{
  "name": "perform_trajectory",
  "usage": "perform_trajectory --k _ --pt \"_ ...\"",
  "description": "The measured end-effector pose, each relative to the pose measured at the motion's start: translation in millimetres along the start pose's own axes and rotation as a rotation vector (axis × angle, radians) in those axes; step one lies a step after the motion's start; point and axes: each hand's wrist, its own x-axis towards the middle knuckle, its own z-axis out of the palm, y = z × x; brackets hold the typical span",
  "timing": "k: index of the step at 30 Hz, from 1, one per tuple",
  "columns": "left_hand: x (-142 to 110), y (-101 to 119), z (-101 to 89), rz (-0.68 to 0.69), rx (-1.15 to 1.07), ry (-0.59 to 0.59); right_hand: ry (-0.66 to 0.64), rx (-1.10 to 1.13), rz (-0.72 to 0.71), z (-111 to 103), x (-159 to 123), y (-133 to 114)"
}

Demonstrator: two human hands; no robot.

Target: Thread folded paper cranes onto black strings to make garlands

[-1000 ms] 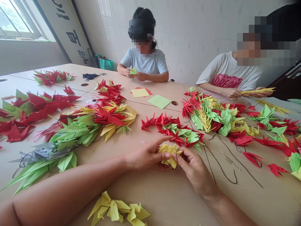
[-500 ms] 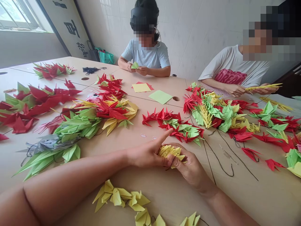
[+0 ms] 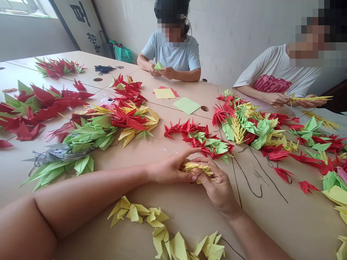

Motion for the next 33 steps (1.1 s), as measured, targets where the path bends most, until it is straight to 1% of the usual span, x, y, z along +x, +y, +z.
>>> perform_trajectory --k 2,5,10,14,21,24,27,30,33 --pt "0 0 0.0 0.006 0.039 0.002 0.012 -0.011 -0.029 1 0 0" --pt "-1 4 0.1 -0.009 0.107 -0.003 0.018 -0.014 -0.03 1 1 0" --pt "-5 12 0.2 -0.029 0.314 -0.02 0.036 -0.048 -0.019 1 0 -1" --pt "-7 11 -0.1 0.001 0.362 -0.032 0.025 -0.06 -0.012 2 -1 -2" --pt "-10 16 2.0 -0.023 0.398 -0.015 0.036 -0.119 -0.117 1 -1 -8" --pt "-11 17 1.5 -0.051 0.486 0.008 0.015 -0.106 -0.13 0 -2 -10" --pt "-13 15 -0.1 -0.036 0.599 0.02 -0.023 -0.096 -0.128 0 -4 -10" --pt "-15 14 -1.0 -0.009 0.645 -0.002 -0.045 -0.089 -0.115 -1 -6 -11" --pt "-16 14 -0.8 0.004 0.672 0.009 -0.059 -0.085 -0.108 -1 -7 -11"
